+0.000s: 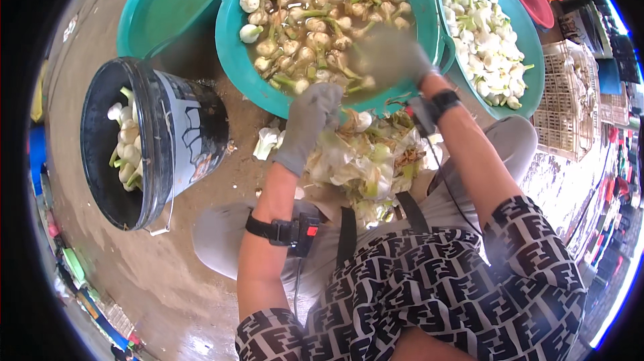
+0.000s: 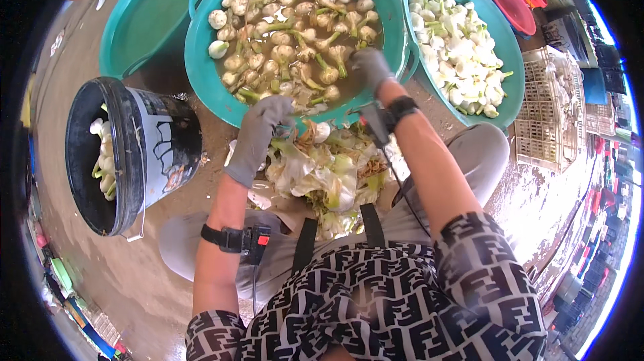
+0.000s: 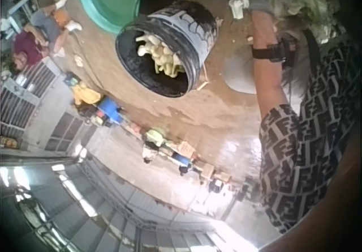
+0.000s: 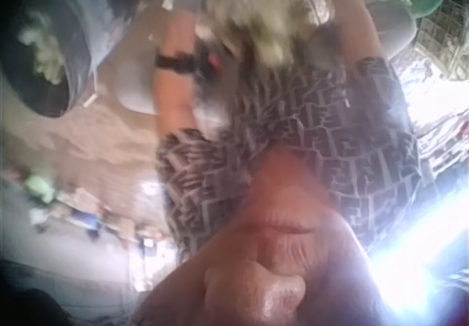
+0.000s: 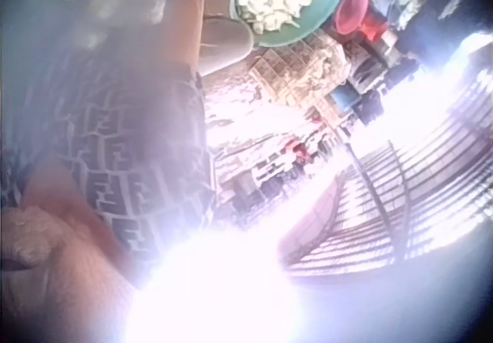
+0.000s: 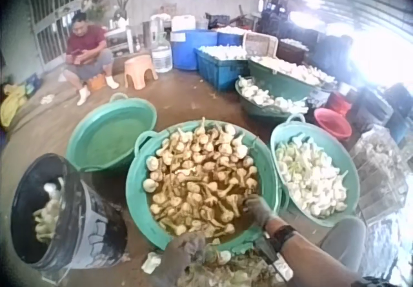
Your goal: Cleaning and peeling vegetables (possibly Chinese cabbage hearts) in a large bowl of water.
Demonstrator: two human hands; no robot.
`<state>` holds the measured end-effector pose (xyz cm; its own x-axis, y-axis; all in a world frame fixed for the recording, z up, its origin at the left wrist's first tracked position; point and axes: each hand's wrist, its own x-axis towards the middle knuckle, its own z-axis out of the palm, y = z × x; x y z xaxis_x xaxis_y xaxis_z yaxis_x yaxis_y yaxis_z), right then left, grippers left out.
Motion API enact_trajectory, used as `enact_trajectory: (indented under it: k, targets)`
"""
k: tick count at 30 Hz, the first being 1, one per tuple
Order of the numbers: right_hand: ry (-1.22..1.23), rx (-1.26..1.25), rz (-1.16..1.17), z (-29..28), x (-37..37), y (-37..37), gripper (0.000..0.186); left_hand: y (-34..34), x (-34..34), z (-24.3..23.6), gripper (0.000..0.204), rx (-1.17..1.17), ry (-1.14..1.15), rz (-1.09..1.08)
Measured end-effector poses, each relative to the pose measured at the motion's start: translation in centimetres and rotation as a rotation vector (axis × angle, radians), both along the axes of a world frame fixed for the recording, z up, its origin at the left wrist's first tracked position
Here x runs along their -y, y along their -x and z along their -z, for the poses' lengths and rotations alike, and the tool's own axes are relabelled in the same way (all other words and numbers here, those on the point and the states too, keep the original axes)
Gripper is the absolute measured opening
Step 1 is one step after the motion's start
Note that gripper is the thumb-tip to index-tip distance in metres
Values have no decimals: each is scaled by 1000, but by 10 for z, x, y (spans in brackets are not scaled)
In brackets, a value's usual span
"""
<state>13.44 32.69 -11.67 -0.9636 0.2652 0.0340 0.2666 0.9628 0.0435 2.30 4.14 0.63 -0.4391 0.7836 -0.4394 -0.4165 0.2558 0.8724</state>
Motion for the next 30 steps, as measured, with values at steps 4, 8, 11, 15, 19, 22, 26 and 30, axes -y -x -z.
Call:
enact_trajectory:
  k: [4, 8, 11, 15, 19, 22, 26, 30]
  targets:
    - [10, 511, -8, 16, 59, 49, 15, 8, 15, 7, 45, -37, 36, 24]
    - [591, -38, 705, 1, 75, 42, 32, 11, 14, 15, 45, -241, 125, 43]
    - [716, -114, 603, -26, 70, 24, 33, 3, 5, 11, 39, -599, 126, 50]
    - [1097, -73, 394, -88, 100, 14, 39, 4, 10, 6, 67, -1016, -57, 61]
    - [1538, -118, 212, -120, 127, 4, 33, 1, 9, 11, 73, -1031, -94, 114]
    - [1965, -278, 338, -121, 147, -3, 23, -1, 11, 2, 66, -920, -68, 95]
    - [1909, -390, 430, -126, 170, 6, 20, -4, 12, 5, 62, -1022, -86, 73]
    - [1802, -394, 510, -131, 171, 6, 19, -6, 11, 1, 63, -1006, -74, 46]
